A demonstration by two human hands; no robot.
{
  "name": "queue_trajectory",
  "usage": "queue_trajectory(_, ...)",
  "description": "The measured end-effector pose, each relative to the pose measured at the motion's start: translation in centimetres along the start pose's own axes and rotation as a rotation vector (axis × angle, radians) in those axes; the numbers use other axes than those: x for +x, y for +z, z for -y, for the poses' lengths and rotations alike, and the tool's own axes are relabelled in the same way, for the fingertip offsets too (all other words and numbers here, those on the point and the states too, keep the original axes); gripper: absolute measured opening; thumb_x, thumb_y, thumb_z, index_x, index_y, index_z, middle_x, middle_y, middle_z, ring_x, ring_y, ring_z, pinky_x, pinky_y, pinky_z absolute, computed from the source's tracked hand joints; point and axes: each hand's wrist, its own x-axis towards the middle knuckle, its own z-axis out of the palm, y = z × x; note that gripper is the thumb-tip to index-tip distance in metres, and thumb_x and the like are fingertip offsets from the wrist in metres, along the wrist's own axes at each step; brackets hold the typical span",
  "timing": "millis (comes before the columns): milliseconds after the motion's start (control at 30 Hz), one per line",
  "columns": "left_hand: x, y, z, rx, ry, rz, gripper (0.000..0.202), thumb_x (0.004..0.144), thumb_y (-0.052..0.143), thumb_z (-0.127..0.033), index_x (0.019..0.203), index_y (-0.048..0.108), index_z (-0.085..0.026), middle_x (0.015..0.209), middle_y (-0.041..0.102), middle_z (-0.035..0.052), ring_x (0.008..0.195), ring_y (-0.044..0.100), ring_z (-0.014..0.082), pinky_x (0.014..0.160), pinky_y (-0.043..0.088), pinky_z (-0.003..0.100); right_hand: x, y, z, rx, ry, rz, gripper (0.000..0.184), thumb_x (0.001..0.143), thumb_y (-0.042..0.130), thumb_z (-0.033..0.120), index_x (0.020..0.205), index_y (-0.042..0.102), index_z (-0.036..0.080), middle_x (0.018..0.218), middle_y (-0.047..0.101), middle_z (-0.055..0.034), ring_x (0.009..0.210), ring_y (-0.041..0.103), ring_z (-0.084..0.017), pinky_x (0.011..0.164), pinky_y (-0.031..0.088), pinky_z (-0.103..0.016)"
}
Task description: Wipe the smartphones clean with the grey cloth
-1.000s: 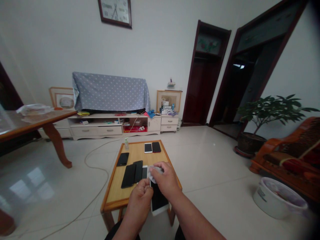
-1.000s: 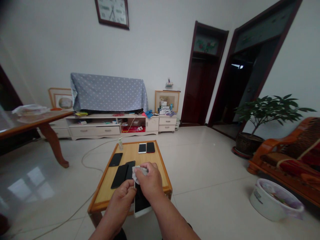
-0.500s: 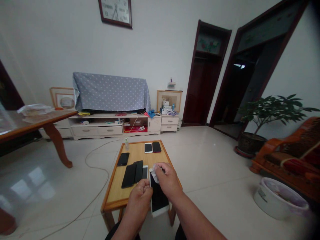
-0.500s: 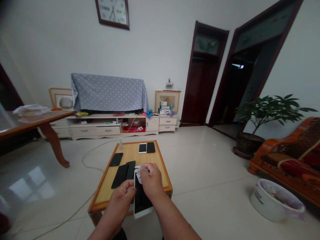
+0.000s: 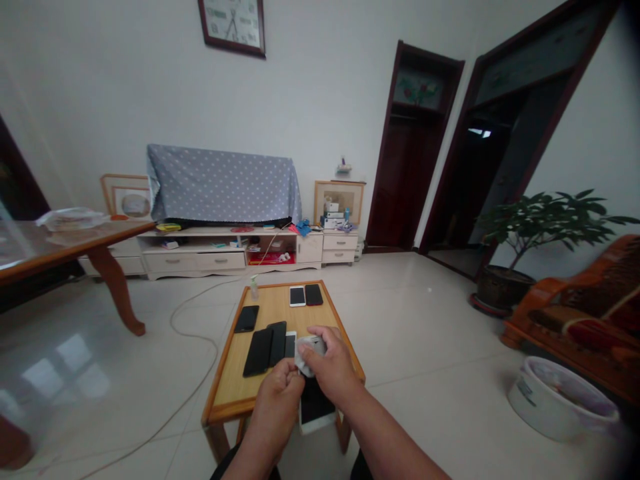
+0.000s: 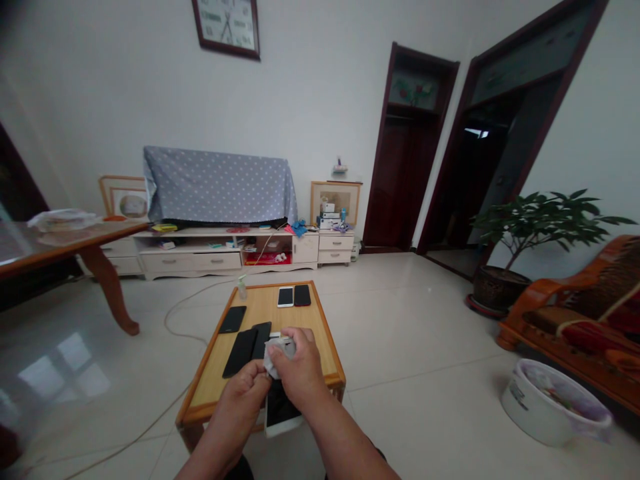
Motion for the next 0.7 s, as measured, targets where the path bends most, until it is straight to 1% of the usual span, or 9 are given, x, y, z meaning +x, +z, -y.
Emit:
queue_trajectory(67, 0.2, 0.0, 0.4, 0.020, 0.006, -0.003, 0.027, 0.076, 0.059, -0.042, 0.084, 0.068, -0.018, 0.059, 0.054, -0.0035, 0.058, 0.046, 0.0162, 0.056, 0.035, 0.026, 0.0, 0.2, -0.2, 0.022, 0.023, -0.017, 0.033, 0.077, 0.075, 0.036, 0.105, 0.073, 0.020, 0.106, 0.068, -0.0073, 0.099, 0.064, -0.024, 0.087, 0.049, -0.031)
queue_trajectory(133, 0.4, 0.1, 0.8, 0.017, 0.014, 0.019, 0.029, 0.078, 0.058, -0.041, 0.091, 0.069, -0.018, 0.065, 0.059, -0.0020, 0.062, 0.050, 0.0171, 0.059, 0.037, 0.026, 0.2, 0.2, -0.6, 0.057, 0.054, -0.025, 0.030, 0.083, 0.069, 0.042, 0.101, 0.074, 0.019, 0.098, 0.070, -0.0066, 0.092, 0.065, -0.023, 0.081, 0.051, -0.030)
queue_trajectory(233, 0.4, 0.2, 1.4, -0.031, 0.009, 0.059, 0.033, 0.082, 0.056, -0.039, 0.103, 0.068, -0.018, 0.073, 0.064, -0.0011, 0.069, 0.055, 0.0180, 0.064, 0.041, 0.026, 0.6, -0.1, -1.3, 0.116, 0.106, -0.019, 0.039, 0.090, 0.057, 0.050, 0.100, 0.073, 0.017, 0.082, 0.071, -0.0048, 0.075, 0.066, -0.020, 0.066, 0.051, -0.028)
queue_trajectory(300, 0.4, 0.2, 1.6, -0.077, 0.000, 0.090, 0.033, 0.085, 0.054, -0.038, 0.106, 0.067, -0.017, 0.073, 0.064, -0.0014, 0.070, 0.056, 0.0182, 0.066, 0.042, 0.026, 0.7, -0.2, -1.6, 0.144, 0.135, -0.014, 0.044, 0.092, 0.054, 0.053, 0.105, 0.072, 0.015, 0.080, 0.072, -0.0052, 0.069, 0.066, -0.019, 0.061, 0.050, -0.027)
queue_trajectory(333, 0.4, 0.2, 1.7, -0.091, -0.001, 0.098, 0.033, 0.085, 0.054, -0.039, 0.107, 0.067, -0.017, 0.073, 0.064, -0.0013, 0.071, 0.057, 0.0183, 0.067, 0.042, 0.026, 0.6, -0.3, -1.7, 0.152, 0.145, -0.014, 0.045, 0.091, 0.055, 0.052, 0.108, 0.071, 0.014, 0.083, 0.073, -0.0060, 0.070, 0.066, -0.019, 0.061, 0.051, -0.027)
queue_trajectory(400, 0.4, 0.3, 1.9, -0.078, 0.001, 0.100, 0.034, 0.085, 0.055, -0.039, 0.106, 0.067, -0.017, 0.075, 0.064, -0.0009, 0.071, 0.056, 0.0184, 0.066, 0.041, 0.026, 0.5, -0.3, -1.6, 0.155, 0.155, -0.014, 0.045, 0.087, 0.062, 0.050, 0.112, 0.070, 0.014, 0.091, 0.074, -0.0076, 0.075, 0.067, -0.020, 0.066, 0.052, -0.028)
queue_trajectory(500, 0.5, 0.4, 2.0, 0.001, 0.021, 0.059, 0.032, 0.083, 0.056, -0.040, 0.102, 0.068, -0.017, 0.068, 0.059, -0.0027, 0.064, 0.051, 0.0170, 0.061, 0.037, 0.026, 0.3, -0.3, -1.4, 0.142, 0.155, -0.023, 0.044, 0.078, 0.074, 0.047, 0.109, 0.071, 0.016, 0.095, 0.074, -0.0075, 0.080, 0.068, -0.021, 0.071, 0.052, -0.029)
queue_trajectory(600, 0.7, 0.4, 1.9, 0.011, 0.014, 0.056, 0.033, 0.083, 0.055, -0.040, 0.102, 0.068, -0.017, 0.069, 0.058, -0.0026, 0.064, 0.050, 0.0169, 0.061, 0.037, 0.026, 0.5, -0.3, -1.5, 0.150, 0.155, -0.030, 0.040, 0.081, 0.070, 0.050, 0.102, 0.072, 0.016, 0.088, 0.074, -0.0063, 0.077, 0.067, -0.021, 0.068, 0.051, -0.028)
queue_trajectory(700, 0.7, 0.3, 1.8, -0.051, -0.003, 0.084, 0.035, 0.083, 0.056, -0.042, 0.105, 0.067, -0.017, 0.078, 0.064, 0.0006, 0.075, 0.057, 0.0198, 0.069, 0.042, 0.027, 0.7, -0.3, -1.8, 0.170, 0.161, -0.032, 0.041, 0.089, 0.057, 0.052, 0.098, 0.072, 0.015, 0.082, 0.073, -0.0064, 0.074, 0.067, -0.020, 0.064, 0.051, -0.027)
